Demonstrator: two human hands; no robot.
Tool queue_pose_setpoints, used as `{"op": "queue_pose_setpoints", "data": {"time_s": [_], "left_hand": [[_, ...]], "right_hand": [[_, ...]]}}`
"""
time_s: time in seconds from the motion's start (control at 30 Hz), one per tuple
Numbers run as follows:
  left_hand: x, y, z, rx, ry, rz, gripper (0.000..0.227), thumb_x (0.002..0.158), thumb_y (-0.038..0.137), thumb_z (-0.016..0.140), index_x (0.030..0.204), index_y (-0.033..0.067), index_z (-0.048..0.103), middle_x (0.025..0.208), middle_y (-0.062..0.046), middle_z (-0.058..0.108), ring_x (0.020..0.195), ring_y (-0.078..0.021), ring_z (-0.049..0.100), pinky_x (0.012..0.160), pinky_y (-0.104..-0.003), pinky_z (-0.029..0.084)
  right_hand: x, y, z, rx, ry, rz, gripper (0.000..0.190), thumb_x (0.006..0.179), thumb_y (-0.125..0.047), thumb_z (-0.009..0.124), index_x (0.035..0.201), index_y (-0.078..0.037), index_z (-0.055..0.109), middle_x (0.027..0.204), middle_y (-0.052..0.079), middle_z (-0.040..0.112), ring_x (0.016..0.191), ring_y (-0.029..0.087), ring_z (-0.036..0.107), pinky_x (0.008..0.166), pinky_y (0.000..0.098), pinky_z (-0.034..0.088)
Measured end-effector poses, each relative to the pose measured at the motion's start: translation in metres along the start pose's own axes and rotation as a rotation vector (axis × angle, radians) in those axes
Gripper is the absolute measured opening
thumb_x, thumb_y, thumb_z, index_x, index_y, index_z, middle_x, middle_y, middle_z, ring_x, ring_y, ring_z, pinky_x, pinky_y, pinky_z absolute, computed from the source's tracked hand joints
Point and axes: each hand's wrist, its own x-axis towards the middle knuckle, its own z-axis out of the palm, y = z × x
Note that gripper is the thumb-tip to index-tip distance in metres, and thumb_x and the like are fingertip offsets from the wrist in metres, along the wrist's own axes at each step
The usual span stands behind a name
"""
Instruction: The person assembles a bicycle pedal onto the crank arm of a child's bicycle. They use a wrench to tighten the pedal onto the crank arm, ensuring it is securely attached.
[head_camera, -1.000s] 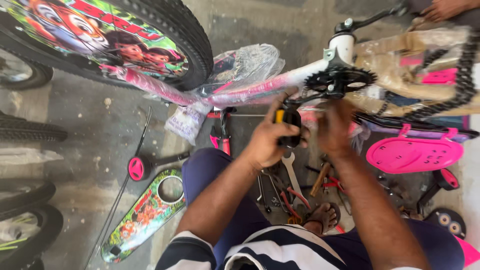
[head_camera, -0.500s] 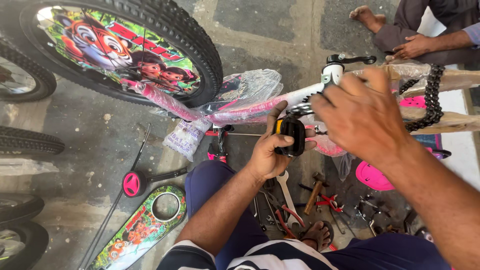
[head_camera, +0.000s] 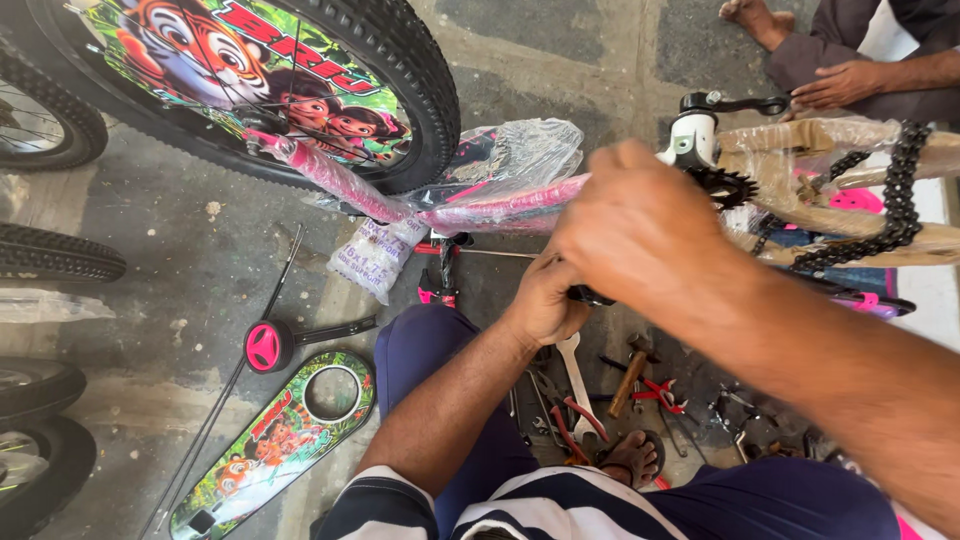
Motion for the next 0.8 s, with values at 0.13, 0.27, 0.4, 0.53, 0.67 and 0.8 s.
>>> {"op": "queue_pose_setpoints", "data": {"time_s": [0.13, 0.27, 0.4, 0.53, 0.67, 0.8], "left_hand": [[0.001, 0.008, 0.016, 0.132, 0.041, 0.033, 0.086, 0.084, -0.004, 0.057, 0.161, 0.0175, 0.024, 0.137, -0.004, 0.058, 0.125, -0.0202, 0.058, 0.105, -0.041, 0.048], [0.002, 0.016, 0.032, 0.14, -0.015, 0.033, 0.086, 0.086, -0.006, 0.058, 0.163, 0.014, 0.025, 0.121, -0.012, 0.059, 0.106, -0.0254, 0.06, 0.09, -0.041, 0.051], [0.001, 0.014, 0.027, 0.14, -0.073, 0.051, 0.084, 0.084, -0.007, 0.057, 0.16, 0.0107, 0.025, 0.114, -0.014, 0.059, 0.096, -0.0253, 0.06, 0.08, -0.041, 0.052], [-0.002, 0.002, 0.015, 0.234, 0.0, 0.032, 0.083, 0.083, -0.005, 0.061, 0.158, 0.0092, 0.028, 0.115, -0.013, 0.058, 0.095, -0.0231, 0.06, 0.079, -0.038, 0.051], [0.01, 0.0, 0.009, 0.434, 0.056, 0.051, 0.081, 0.084, 0.0, 0.065, 0.157, 0.0116, 0.031, 0.112, -0.013, 0.058, 0.089, -0.0211, 0.058, 0.073, -0.035, 0.051], [0.01, 0.008, 0.006, 0.577, -0.005, 0.015, 0.076, 0.09, 0.008, 0.066, 0.158, 0.0084, 0.032, 0.123, -0.013, 0.059, 0.102, -0.02, 0.061, 0.086, -0.036, 0.056]], "right_hand": [[-0.017, 0.003, 0.005, -0.113, 0.083, 0.003, 0.023, 0.079, -0.033, 0.069, 0.068, -0.013, 0.072, 0.06, -0.004, 0.059, 0.068, 0.014, 0.05, 0.063, 0.0314, 0.035], [-0.03, 0.006, 0.014, -0.387, 0.27, 0.059, 0.017, 0.082, -0.03, 0.063, 0.072, -0.017, 0.065, 0.063, -0.004, 0.046, 0.073, 0.014, 0.046, 0.066, 0.0303, 0.032], [-0.032, 0.009, 0.048, -0.338, 0.335, -0.053, 0.03, 0.094, -0.026, 0.06, 0.064, -0.019, 0.06, 0.056, -0.006, 0.045, 0.063, 0.011, 0.043, 0.057, 0.0278, 0.03], [-0.05, 0.002, 0.096, -0.056, 0.449, 0.121, 0.022, 0.096, -0.025, 0.065, 0.077, -0.014, 0.068, 0.061, -0.003, 0.052, 0.061, 0.012, 0.045, 0.053, 0.0283, 0.032], [-0.062, -0.027, 0.131, 0.373, 0.637, 0.429, 0.01, 0.1, -0.018, 0.075, 0.102, -0.009, 0.076, 0.074, 0.002, 0.058, 0.074, 0.02, 0.053, 0.063, 0.0367, 0.039], [-0.07, -0.045, 0.175, 0.448, 0.652, 0.566, 0.027, 0.086, -0.029, 0.082, 0.098, -0.007, 0.075, 0.075, 0.006, 0.062, 0.072, 0.025, 0.057, 0.062, 0.0408, 0.042]]}}
